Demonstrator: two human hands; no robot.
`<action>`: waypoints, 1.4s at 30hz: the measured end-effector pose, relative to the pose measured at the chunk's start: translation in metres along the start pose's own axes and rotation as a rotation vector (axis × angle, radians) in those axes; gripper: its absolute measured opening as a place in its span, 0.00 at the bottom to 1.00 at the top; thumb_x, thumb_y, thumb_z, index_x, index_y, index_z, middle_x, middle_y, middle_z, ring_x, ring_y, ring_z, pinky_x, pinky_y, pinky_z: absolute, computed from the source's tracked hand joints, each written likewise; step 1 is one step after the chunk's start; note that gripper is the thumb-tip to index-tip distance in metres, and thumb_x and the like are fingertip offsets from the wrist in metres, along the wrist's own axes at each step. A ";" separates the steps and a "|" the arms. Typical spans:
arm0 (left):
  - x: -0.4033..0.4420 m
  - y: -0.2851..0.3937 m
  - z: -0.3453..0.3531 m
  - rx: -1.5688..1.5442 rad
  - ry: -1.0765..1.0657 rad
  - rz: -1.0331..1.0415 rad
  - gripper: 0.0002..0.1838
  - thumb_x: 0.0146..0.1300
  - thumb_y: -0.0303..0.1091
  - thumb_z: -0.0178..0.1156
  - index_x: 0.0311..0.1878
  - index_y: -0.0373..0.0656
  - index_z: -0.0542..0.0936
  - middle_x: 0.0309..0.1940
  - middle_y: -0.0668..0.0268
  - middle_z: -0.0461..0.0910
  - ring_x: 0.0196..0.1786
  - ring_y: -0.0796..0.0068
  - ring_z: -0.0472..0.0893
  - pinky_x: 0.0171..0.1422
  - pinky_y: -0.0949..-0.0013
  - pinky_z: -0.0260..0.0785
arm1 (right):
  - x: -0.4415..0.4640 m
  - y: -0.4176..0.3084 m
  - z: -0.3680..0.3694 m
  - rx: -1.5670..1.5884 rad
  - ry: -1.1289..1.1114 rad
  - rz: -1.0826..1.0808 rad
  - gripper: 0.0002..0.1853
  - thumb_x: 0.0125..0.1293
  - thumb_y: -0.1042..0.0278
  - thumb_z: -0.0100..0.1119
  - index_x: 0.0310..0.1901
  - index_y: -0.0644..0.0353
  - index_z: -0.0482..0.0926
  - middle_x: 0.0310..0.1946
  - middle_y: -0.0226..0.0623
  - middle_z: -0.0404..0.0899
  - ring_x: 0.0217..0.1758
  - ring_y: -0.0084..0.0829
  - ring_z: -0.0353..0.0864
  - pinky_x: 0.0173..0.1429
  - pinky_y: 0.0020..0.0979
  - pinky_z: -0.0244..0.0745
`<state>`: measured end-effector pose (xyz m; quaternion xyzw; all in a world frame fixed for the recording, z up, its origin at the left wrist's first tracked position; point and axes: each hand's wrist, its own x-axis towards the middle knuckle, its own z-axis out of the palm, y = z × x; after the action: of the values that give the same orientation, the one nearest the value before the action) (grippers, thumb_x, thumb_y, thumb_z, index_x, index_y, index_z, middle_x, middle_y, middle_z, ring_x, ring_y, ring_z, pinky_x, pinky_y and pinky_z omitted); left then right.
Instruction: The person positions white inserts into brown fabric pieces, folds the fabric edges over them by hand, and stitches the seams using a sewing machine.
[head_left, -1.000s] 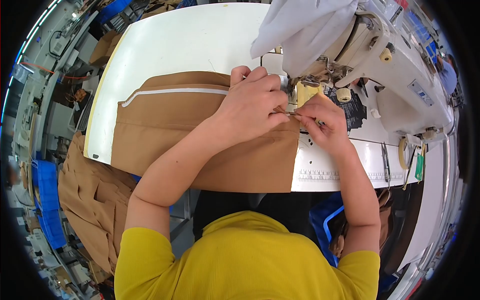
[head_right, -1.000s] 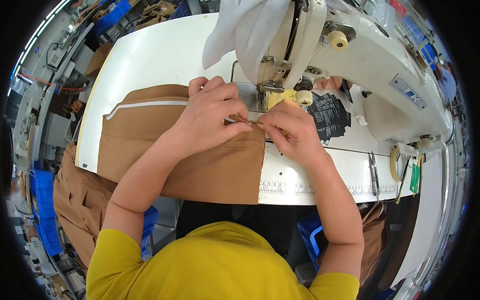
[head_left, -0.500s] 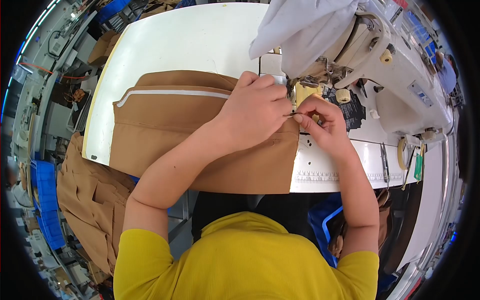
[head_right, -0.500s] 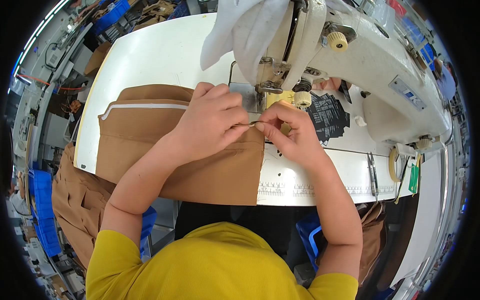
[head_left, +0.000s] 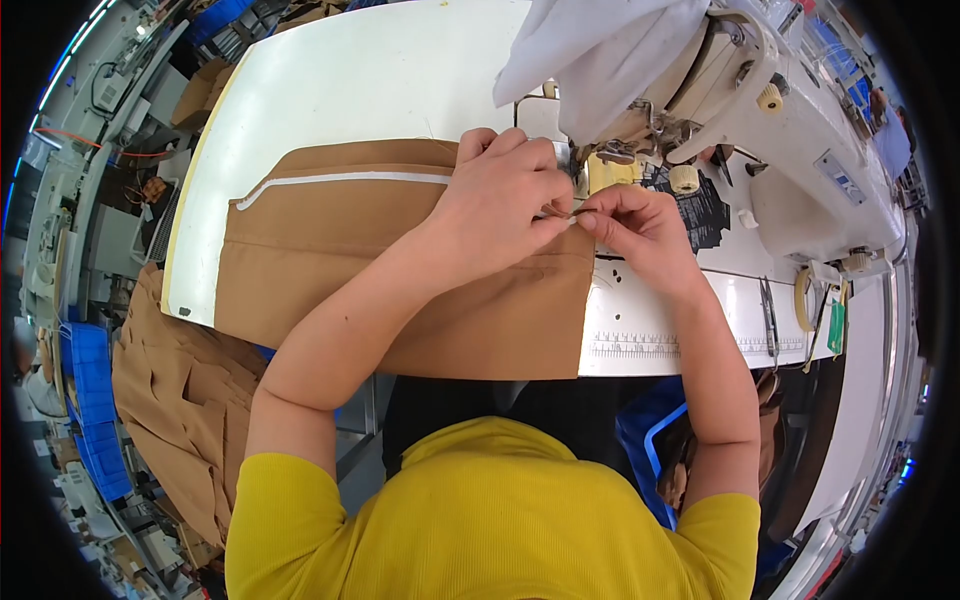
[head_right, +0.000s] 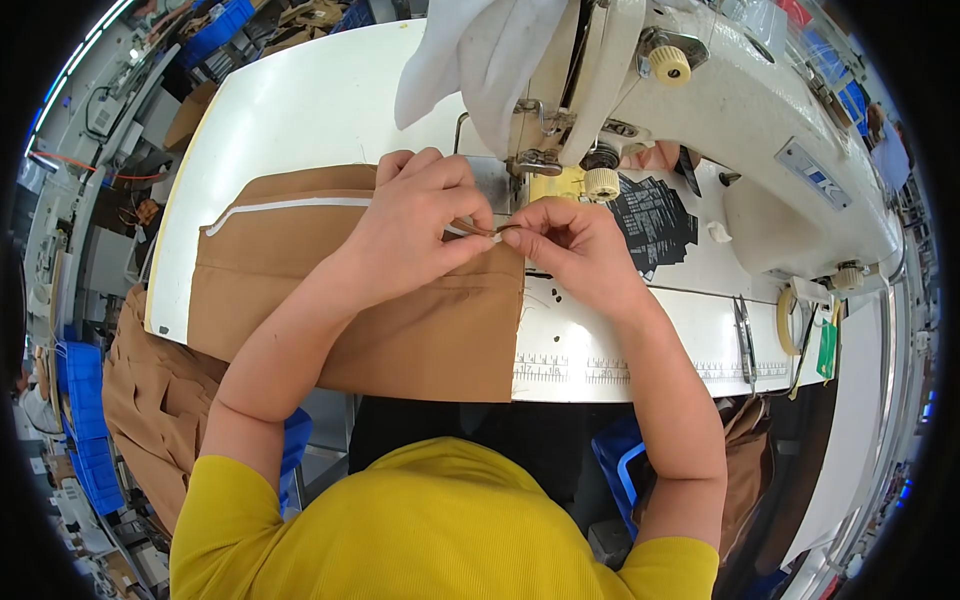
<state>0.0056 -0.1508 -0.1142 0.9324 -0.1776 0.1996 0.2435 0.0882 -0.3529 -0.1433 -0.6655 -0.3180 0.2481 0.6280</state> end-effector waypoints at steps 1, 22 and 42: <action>0.000 -0.001 0.000 0.010 0.003 -0.003 0.06 0.51 0.36 0.67 0.30 0.48 0.81 0.32 0.71 0.71 0.43 0.69 0.71 0.59 0.62 0.53 | 0.000 -0.001 0.000 0.000 0.000 0.001 0.04 0.65 0.76 0.64 0.39 0.66 0.82 0.31 0.25 0.81 0.33 0.11 0.74 0.37 0.17 0.71; -0.003 -0.007 0.011 -0.090 -0.074 -0.015 0.04 0.58 0.34 0.62 0.34 0.46 0.84 0.31 0.71 0.75 0.44 0.69 0.70 0.66 0.58 0.49 | 0.001 -0.003 0.002 -0.017 0.023 0.042 0.04 0.64 0.75 0.64 0.39 0.67 0.82 0.30 0.24 0.81 0.32 0.11 0.74 0.37 0.17 0.71; -0.004 0.003 0.011 0.405 0.052 0.181 0.04 0.55 0.37 0.66 0.34 0.51 0.84 0.37 0.78 0.78 0.53 0.74 0.72 0.70 0.52 0.51 | 0.002 -0.007 0.004 -0.048 0.078 0.077 0.05 0.67 0.73 0.62 0.38 0.67 0.80 0.30 0.24 0.79 0.31 0.12 0.72 0.36 0.17 0.68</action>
<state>0.0041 -0.1586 -0.1236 0.9370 -0.2104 0.2763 0.0371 0.0853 -0.3487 -0.1363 -0.7015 -0.2732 0.2383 0.6136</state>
